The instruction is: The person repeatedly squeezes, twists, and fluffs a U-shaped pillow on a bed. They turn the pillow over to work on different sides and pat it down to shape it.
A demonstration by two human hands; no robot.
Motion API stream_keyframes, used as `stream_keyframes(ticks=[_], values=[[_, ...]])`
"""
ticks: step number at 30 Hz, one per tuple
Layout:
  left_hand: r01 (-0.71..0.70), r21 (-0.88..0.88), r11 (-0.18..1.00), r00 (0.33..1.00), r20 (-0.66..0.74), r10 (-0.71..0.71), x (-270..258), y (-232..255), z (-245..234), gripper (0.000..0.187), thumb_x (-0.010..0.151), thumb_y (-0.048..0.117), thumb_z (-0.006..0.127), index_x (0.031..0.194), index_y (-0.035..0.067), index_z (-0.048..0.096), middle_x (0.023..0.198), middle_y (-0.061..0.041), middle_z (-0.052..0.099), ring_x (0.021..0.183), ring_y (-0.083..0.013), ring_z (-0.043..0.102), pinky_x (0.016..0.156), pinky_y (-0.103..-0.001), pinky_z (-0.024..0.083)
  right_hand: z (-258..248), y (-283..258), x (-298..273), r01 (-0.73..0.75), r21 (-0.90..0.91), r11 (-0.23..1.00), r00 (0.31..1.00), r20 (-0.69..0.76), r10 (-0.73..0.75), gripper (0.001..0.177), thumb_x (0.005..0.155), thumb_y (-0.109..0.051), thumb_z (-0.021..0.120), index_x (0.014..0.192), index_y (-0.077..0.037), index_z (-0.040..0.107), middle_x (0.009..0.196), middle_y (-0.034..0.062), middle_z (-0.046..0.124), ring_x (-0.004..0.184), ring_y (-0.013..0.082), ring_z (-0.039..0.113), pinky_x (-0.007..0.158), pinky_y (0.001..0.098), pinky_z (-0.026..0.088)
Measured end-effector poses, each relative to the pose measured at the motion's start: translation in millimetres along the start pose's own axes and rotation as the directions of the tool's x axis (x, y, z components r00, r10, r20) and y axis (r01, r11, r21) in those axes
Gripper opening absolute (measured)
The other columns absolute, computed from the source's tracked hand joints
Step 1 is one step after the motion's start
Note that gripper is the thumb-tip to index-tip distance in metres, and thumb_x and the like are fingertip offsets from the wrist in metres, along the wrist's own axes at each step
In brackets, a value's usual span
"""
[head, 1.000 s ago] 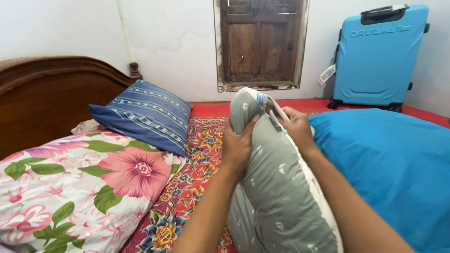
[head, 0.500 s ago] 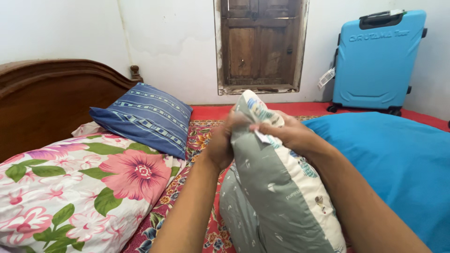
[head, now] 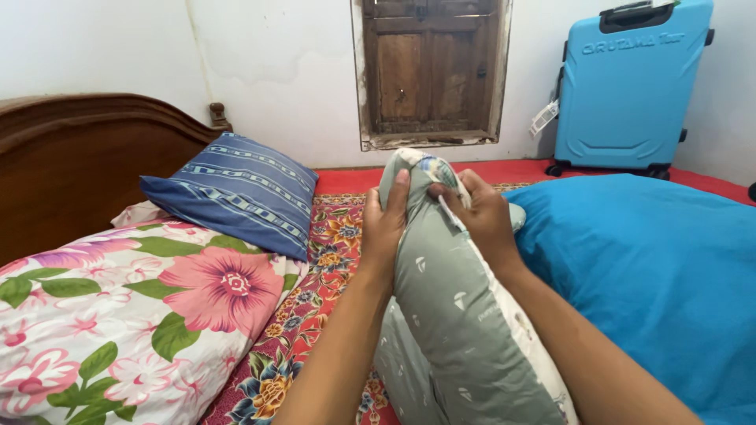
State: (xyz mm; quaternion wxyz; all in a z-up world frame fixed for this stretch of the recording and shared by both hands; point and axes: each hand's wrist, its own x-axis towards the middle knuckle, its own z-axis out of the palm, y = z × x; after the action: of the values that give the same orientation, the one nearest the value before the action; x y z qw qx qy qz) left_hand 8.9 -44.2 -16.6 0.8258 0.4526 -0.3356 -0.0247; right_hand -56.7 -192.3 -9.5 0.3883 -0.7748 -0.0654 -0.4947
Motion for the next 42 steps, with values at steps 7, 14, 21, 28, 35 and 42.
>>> stream_keyframes(ticks=[7, 14, 21, 28, 35, 42], values=[[0.324, 0.087, 0.942, 0.892, 0.304, -0.335, -57, 0, -8, 0.097, 0.088, 0.06, 0.066, 0.163, 0.02, 0.021, 0.147, 0.008, 0.045, 0.132, -0.0095, 0.047, 0.111, -0.038, 0.038, -40, 26, 23, -0.358, 0.416, 0.836, 0.916, -0.018, 0.401, 0.073, 0.102, -0.063, 0.037, 0.109, 0.0, 0.074, 0.09, 0.0007, 0.076, 0.08, 0.0067, 0.067, 0.074, 0.0218, 0.052], [0.315, -0.009, 0.949, 0.944, 0.106, -0.313, -45, -12, -13, 0.105, 0.079, 0.053, 0.07, 0.161, 0.016, 0.018, 0.143, -0.02, 0.056, 0.132, -0.0307, 0.054, 0.103, -0.048, 0.044, -72, -45, -15, -0.529, 0.236, 0.815, 0.841, 0.271, 0.468, 0.078, 0.096, -0.065, 0.04, 0.139, -0.004, 0.06, 0.133, 0.0062, 0.068, 0.119, 0.0143, 0.06, 0.103, 0.0303, 0.044], [0.409, 0.054, 0.911, 0.848, 0.345, -0.401, -71, 9, -1, 0.109, 0.081, 0.054, 0.073, 0.17, 0.024, 0.018, 0.158, -0.001, 0.044, 0.14, -0.0229, 0.043, 0.106, -0.051, 0.04, -75, -40, -22, -0.674, 0.223, 0.704, 0.732, 0.331, 0.595, 0.073, 0.091, -0.059, 0.05, 0.145, -0.01, 0.056, 0.139, 0.0038, 0.065, 0.123, 0.0127, 0.06, 0.102, 0.0291, 0.045], [0.35, 0.069, 0.934, 0.934, 0.05, -0.354, -77, 5, 10, 0.087, 0.068, 0.029, 0.08, 0.144, 0.004, 0.043, 0.127, -0.018, 0.067, 0.111, -0.0268, 0.068, 0.096, -0.038, 0.054, -67, -11, -34, -0.694, 0.453, 0.56, 0.715, 0.341, 0.61, 0.066, 0.098, -0.049, 0.059, 0.134, 0.005, 0.065, 0.121, 0.0127, 0.072, 0.101, 0.019, 0.068, 0.088, 0.0342, 0.052], [0.38, -0.136, 0.915, 0.915, -0.09, -0.394, -58, -12, -7, 0.084, 0.074, 0.027, 0.077, 0.145, 0.005, 0.038, 0.122, -0.019, 0.063, 0.106, -0.0294, 0.068, 0.094, -0.043, 0.057, -76, -54, -69, -0.621, 0.235, 0.748, 0.75, 0.456, 0.479, 0.076, 0.086, -0.05, 0.061, 0.153, -0.015, 0.045, 0.141, 0.0034, 0.064, 0.124, 0.0133, 0.061, 0.101, 0.0283, 0.047], [0.592, -0.158, 0.79, 0.795, 0.278, -0.54, -70, -4, -11, 0.07, 0.088, 0.046, 0.061, 0.147, 0.01, 0.052, 0.132, -0.01, 0.069, 0.114, -0.0218, 0.069, 0.097, -0.038, 0.054, -46, -53, -64, -0.672, 0.286, 0.683, 0.739, 0.321, 0.593, 0.068, 0.084, -0.042, 0.069, 0.142, -0.01, 0.055, 0.122, 0.012, 0.073, 0.107, 0.0196, 0.07, 0.09, 0.0341, 0.055]])
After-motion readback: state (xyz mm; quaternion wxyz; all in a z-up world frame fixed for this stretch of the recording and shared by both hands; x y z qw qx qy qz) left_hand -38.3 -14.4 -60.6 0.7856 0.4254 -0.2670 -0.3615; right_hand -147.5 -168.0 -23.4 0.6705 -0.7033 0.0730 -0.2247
